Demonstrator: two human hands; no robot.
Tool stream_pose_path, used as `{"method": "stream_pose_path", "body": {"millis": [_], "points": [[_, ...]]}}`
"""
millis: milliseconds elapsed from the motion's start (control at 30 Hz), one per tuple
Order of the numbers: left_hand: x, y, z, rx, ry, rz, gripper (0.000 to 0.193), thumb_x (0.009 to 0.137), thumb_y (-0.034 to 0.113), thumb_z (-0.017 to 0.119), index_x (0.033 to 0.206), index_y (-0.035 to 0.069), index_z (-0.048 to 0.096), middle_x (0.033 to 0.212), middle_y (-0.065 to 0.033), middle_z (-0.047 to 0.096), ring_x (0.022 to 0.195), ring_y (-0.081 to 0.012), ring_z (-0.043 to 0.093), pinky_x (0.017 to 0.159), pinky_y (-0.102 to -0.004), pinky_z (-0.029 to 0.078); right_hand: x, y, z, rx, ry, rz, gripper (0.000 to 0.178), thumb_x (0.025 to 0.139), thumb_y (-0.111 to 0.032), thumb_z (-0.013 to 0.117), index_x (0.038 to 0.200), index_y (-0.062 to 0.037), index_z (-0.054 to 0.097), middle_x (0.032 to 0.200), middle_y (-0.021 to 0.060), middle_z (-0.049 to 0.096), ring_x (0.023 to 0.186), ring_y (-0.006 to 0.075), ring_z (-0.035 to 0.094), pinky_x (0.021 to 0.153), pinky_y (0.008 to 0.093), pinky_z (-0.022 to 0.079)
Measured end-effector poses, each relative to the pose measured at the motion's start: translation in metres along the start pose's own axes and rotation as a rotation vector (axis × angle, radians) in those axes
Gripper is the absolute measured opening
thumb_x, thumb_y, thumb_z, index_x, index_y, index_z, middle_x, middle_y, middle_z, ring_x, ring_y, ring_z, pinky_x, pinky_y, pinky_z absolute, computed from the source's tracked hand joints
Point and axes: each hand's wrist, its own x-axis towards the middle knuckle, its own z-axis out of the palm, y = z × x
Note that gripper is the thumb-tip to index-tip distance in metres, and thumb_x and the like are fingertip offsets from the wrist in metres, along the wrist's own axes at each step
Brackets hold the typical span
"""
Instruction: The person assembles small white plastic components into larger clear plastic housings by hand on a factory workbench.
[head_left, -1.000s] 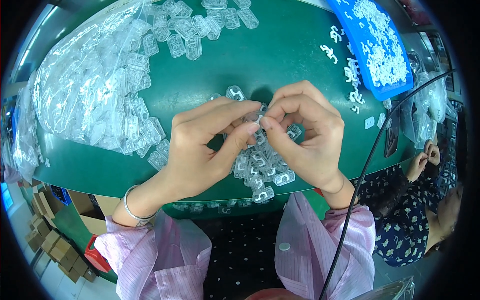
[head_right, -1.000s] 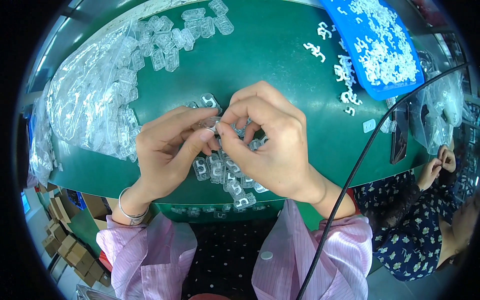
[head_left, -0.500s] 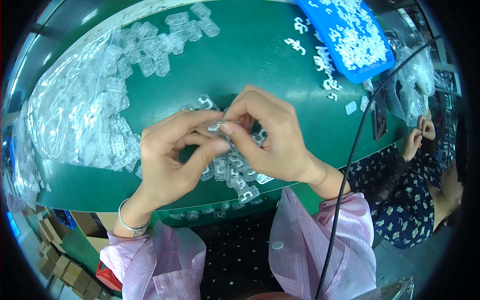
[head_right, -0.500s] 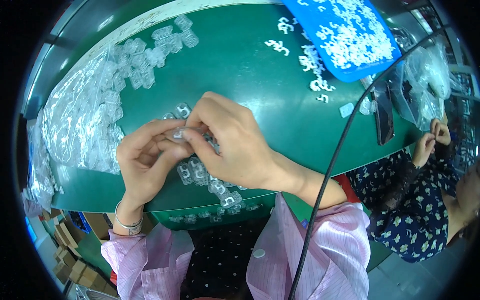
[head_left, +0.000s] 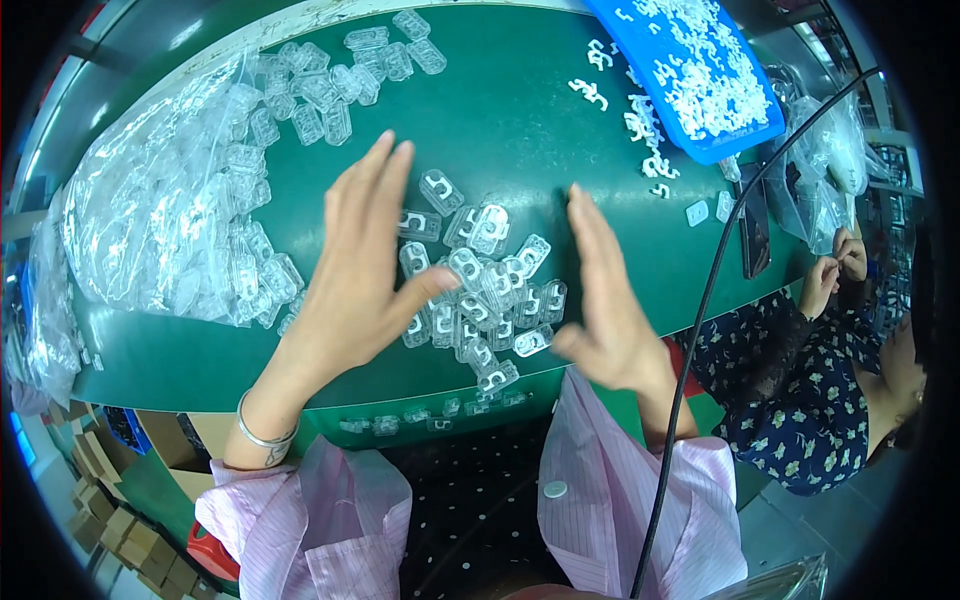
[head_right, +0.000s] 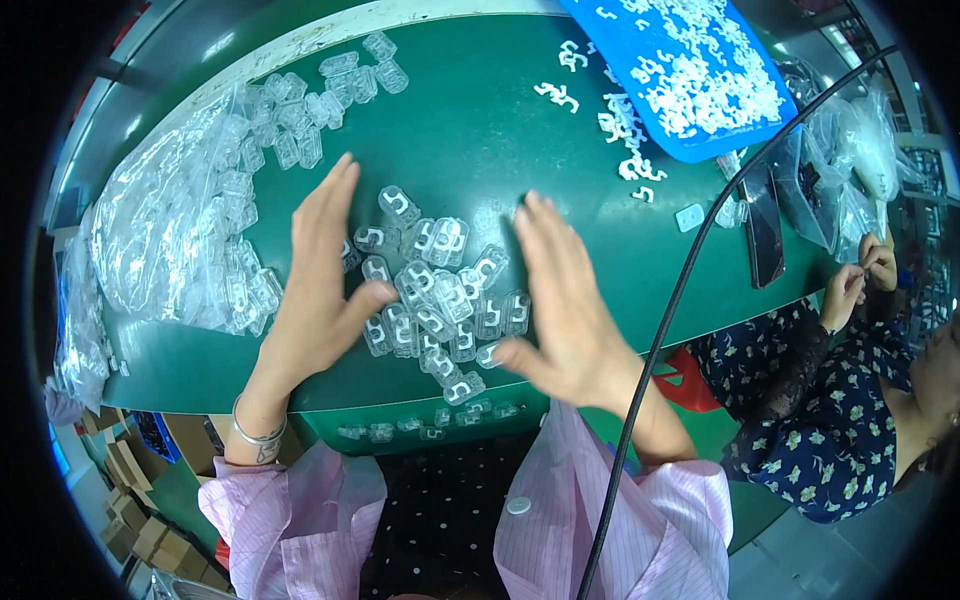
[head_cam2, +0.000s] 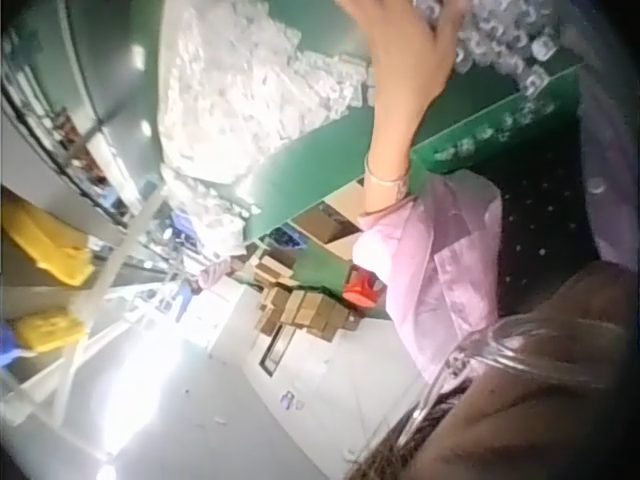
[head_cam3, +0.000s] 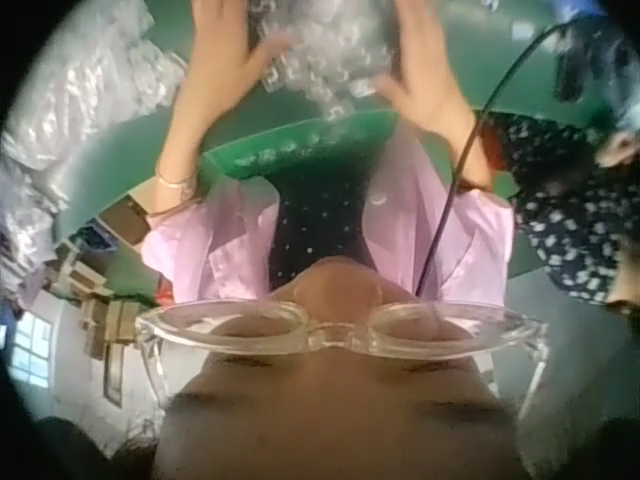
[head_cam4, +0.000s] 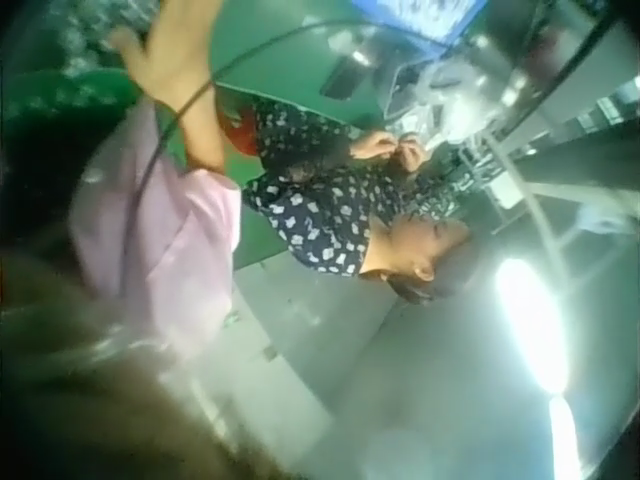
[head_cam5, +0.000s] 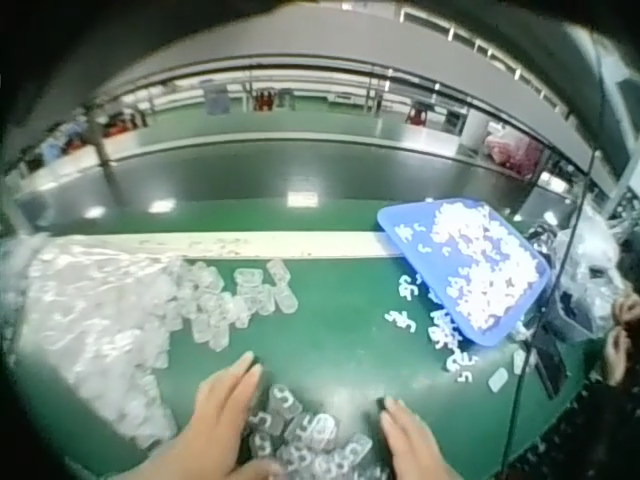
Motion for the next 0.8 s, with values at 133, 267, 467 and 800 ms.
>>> {"method": "stream_pose_path", "body": {"millis": [133,267,467,800], "points": [[0.004,-0.001,0.005,0.164,-0.182,0.282,0.103,0.073,0.064,0.062,0.144,-0.002,0.029,0.147,-0.0231,0.031,0.136,-0.0436,0.026,0.111,-0.0508,0.026,-0.002,-0.019,0.032,-0.217,-0.055,-0.031,0.116,0.063,-0.058,0.076,0.146,0.0004,0.020,0.151,0.0322,0.012,0.140,0.0498,0.013,0.107,0.0675,0.012],[-0.002,-0.002,0.004,0.211,-0.311,0.384,0.107,0.067,0.066,0.064,0.142,-0.004,0.031,0.144,-0.0219,0.035,0.134,-0.0432,0.030,0.110,-0.0515,0.028,0.016,-0.024,0.039,-0.242,-0.058,-0.092,0.110,0.062,-0.056,0.077,0.145,-0.0025,0.027,0.151,0.0296,0.017,0.140,0.0489,0.016,0.105,0.0691,0.014],[-0.053,0.006,0.022,0.294,-0.134,0.329,0.088,0.072,0.059,0.065,0.129,-0.005,0.045,0.132,-0.0205,0.045,0.122,-0.0408,0.042,0.102,-0.0484,0.038,0.003,-0.031,0.061,-0.236,-0.031,-0.235,0.087,0.064,-0.043,0.077,0.133,-0.0033,0.042,0.142,0.0240,0.033,0.131,0.0446,0.032,0.100,0.0642,0.029],[-0.117,0.002,0.049,0.580,0.045,0.575,0.047,0.086,0.040,0.054,0.110,0.000,0.062,0.108,-0.0140,0.059,0.100,-0.0287,0.057,0.084,-0.0385,0.047,-0.051,-0.037,0.100,-0.366,0.248,-0.429,0.033,0.080,-0.034,0.065,0.107,-0.0161,0.061,0.120,0.0195,0.059,0.096,0.0252,0.058,0.073,0.0320,0.040]]}}
